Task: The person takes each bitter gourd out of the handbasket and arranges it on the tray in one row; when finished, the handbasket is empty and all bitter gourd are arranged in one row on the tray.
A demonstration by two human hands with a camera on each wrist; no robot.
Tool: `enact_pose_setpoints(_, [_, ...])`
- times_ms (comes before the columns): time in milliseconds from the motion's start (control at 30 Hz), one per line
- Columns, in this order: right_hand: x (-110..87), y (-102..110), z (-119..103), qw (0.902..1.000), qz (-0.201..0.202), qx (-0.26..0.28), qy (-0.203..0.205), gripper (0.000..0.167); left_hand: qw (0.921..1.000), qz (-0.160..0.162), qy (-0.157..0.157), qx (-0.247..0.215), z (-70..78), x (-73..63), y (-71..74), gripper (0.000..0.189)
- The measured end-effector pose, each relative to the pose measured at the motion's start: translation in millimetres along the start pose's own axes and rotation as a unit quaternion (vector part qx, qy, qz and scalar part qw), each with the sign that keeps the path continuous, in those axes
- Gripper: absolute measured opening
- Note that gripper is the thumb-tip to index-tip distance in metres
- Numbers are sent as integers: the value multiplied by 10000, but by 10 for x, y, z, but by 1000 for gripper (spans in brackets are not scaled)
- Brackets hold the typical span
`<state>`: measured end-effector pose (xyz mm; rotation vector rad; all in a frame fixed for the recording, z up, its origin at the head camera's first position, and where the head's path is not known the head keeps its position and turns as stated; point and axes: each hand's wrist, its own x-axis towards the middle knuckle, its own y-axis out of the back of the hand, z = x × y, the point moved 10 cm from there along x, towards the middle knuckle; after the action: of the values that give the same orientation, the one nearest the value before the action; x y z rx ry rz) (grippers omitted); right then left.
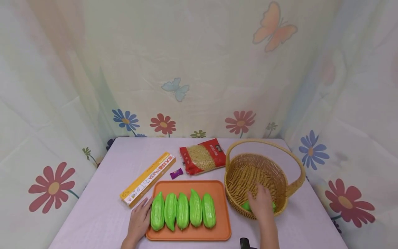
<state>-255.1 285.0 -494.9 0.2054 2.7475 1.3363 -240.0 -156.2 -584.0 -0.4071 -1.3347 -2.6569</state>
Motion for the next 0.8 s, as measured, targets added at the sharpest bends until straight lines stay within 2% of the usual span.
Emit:
enact_pose_setpoints(200, [-7, 42, 126, 9994, 76, -125, -327, 59, 10000, -55, 58, -5, -17, 7, -12, 38])
enact_pose_setpoints(500, [-50, 106, 208, 9952, 333, -443, -810, 57, 10000, 86, -38, 28, -13, 1, -4, 38])
enact_pose_setpoints(600, [-45, 88, 196, 9945, 207, -654, -798, 57, 10000, 87, -37, 31, -12, 2, -5, 38])
enact_pose_setpoints(800, [-11, -34, 180, 9920, -386, -1061, -570, 59, 9999, 157, -69, 4, -5, -3, 5, 38])
